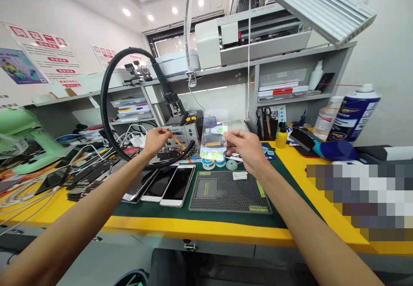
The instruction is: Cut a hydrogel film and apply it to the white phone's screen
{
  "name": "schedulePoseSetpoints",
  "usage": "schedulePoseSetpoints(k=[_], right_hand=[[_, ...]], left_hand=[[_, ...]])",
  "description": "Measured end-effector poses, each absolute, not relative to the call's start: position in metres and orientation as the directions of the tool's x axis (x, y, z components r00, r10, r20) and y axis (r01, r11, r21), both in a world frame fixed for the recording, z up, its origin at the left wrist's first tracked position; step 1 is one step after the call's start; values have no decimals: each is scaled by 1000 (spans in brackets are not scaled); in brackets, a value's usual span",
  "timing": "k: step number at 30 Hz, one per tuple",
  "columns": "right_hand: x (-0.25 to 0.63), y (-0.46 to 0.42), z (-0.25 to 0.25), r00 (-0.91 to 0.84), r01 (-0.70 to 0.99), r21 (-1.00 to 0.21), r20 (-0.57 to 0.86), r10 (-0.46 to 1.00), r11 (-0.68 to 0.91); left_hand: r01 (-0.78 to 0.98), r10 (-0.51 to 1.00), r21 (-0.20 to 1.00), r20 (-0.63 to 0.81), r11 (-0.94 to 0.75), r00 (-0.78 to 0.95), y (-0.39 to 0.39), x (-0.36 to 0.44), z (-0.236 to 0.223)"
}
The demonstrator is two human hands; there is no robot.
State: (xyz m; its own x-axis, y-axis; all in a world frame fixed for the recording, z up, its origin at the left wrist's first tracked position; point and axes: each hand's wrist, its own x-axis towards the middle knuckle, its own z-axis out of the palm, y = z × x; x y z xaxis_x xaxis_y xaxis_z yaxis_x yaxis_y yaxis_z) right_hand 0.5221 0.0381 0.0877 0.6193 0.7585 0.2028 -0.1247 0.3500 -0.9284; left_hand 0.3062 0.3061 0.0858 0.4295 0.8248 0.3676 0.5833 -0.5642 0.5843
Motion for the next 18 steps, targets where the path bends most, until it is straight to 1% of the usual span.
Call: schedulePoseSetpoints(k=[2, 4, 6, 9, 12, 14, 16, 18], right_hand=[[522, 39, 87, 623, -127, -927, 202, 755, 353], [523, 40, 86, 624, -126, -925, 206, 754, 357], [523, 40, 85, 623, -121, -925, 211, 753, 360], [523, 40, 84, 623, -113, -927, 215, 752, 358], [523, 38, 86, 623, -111, -929, 212, 753, 353], [522, 37, 87, 624, -112, -930, 210, 753, 351], [521, 37, 88, 627, -114, -930, 206, 751, 350], [521, 37, 89, 631, -116, -930, 202, 749, 349]], left_hand=[[594, 898, 676, 287, -436, 333, 314, 303, 85], [575, 939, 747, 213, -335, 270, 318, 301, 82], [545, 959, 797, 152, -261, 238, 318, 301, 79], [513, 971, 837, 88, -193, 222, 318, 303, 82], [519, 971, 836, 63, -178, 232, 318, 305, 89], [554, 967, 809, 66, -197, 247, 318, 305, 91], [611, 961, 757, 81, -231, 263, 316, 303, 92], [682, 953, 675, 114, -281, 280, 313, 298, 94]])
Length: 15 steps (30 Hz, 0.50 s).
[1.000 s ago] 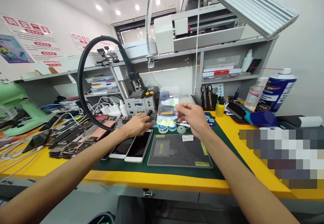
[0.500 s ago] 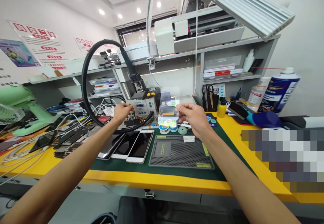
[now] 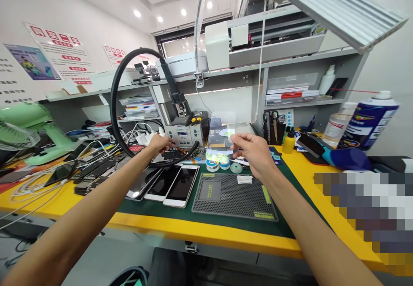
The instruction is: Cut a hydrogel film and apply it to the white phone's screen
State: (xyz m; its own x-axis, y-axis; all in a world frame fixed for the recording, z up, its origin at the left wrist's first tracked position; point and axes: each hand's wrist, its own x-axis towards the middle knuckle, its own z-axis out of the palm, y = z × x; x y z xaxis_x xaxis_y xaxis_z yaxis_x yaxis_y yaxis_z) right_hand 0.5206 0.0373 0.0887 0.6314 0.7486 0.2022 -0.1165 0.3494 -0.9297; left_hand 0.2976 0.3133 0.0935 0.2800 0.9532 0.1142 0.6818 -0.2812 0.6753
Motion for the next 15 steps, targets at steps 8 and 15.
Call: schedulePoseSetpoints(k=[8, 15], right_hand=[[522, 37, 87, 624, -100, -942, 190, 758, 319], [519, 39, 81, 601, -73, -952, 195, 775, 296]], left_hand=[[776, 796, 192, 237, -601, 558, 266, 231, 117], [699, 660, -186, 232, -691, 714, 203, 145, 81]])
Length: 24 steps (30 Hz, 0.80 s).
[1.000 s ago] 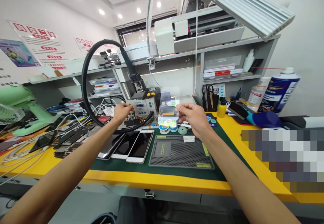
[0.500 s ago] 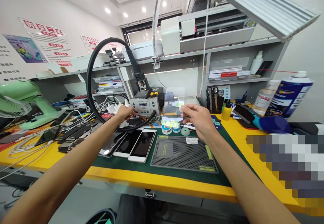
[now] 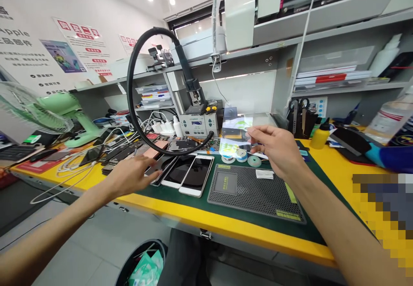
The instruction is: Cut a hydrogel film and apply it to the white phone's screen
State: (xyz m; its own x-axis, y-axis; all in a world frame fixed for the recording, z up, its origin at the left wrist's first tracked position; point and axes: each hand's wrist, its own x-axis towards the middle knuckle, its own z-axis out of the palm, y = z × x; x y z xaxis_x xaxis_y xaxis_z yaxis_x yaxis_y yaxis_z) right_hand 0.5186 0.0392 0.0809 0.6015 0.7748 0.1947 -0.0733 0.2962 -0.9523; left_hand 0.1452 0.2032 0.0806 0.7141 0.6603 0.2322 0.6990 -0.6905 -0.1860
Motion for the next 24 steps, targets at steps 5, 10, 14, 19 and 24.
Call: schedulePoseSetpoints(k=[5, 10, 14, 19, 24], right_hand=[[515, 40, 80, 603, -64, -966, 163, 781, 250], [513, 39, 81, 607, -68, -969, 147, 781, 236], [513, 40, 81, 616, -73, -969, 143, 775, 238], [516, 40, 79, 606, -87, -965, 145, 783, 246], [512, 38, 82, 558, -127, -964, 125, 821, 233]], left_hand=[[622, 541, -332, 309, -709, 782, 187, 120, 40], [542, 356, -452, 435, -708, 827, 179, 116, 22], [512, 178, -518, 563, -685, 807, 174, 111, 13], [545, 52, -518, 691, -659, 721, 156, 92, 8], [542, -1, -456, 766, -706, 643, 119, 79, 10]])
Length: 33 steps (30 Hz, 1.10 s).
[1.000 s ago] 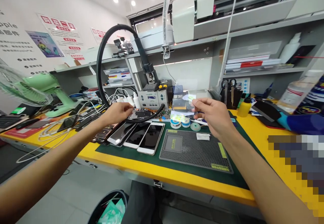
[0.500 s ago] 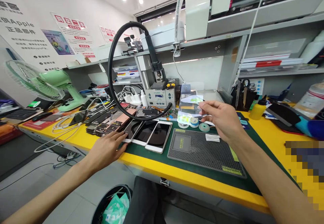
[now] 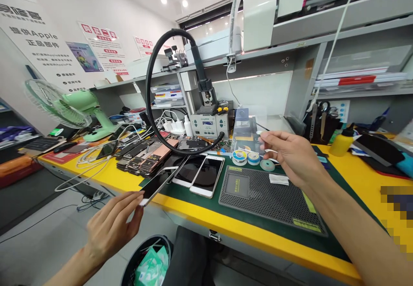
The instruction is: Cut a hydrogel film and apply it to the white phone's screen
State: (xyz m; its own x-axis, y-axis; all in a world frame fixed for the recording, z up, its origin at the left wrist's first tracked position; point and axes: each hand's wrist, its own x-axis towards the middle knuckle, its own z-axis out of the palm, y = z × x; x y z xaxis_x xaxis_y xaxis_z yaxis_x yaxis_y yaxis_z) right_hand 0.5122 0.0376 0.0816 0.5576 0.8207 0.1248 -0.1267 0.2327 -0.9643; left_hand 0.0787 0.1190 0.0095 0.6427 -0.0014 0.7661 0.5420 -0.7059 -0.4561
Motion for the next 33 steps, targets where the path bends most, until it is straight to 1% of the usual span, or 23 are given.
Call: schedulePoseSetpoints(k=[3, 6, 7, 9, 11, 14, 17, 20, 26, 29, 33], right_hand=[[504, 35, 87, 515, -154, -965, 107, 850, 214], [499, 34, 91, 517, -166, -968, 79, 852, 190], [499, 34, 91, 526, -172, -967, 69, 848, 186], [502, 36, 90, 540, -187, -965, 55, 840, 183], [507, 39, 88, 555, -201, -961, 47, 830, 188], [515, 40, 87, 571, -214, -956, 44, 820, 200], [517, 40, 87, 584, -227, -952, 36, 811, 205], [516, 39, 89, 586, -230, -951, 32, 810, 205], [513, 39, 89, 564, -221, -952, 52, 824, 211], [511, 39, 87, 556, -243, -943, 59, 829, 230], [509, 40, 85, 544, -256, -934, 74, 836, 250]], left_hand=[[478, -38, -383, 809, -790, 586, 91, 90, 11], [316, -118, -357, 805, -879, 581, 71, 121, 9], [284, -123, -328, 821, -901, 558, 67, 135, 8], [214, -164, -314, 838, -925, 520, 63, 163, 3], [197, -186, -302, 871, -933, 455, 64, 191, -1], [194, -184, -296, 875, -935, 448, 65, 225, -6], [206, -173, -304, 857, -930, 486, 65, 245, -8], [209, -139, -287, 837, -935, 530, 62, 254, -12], [181, -13, -184, 734, -966, 679, 58, 252, -18], [195, 92, -75, 682, -978, 725, 54, 245, -13], [190, 222, 120, 640, -974, 735, 47, 240, -7]])
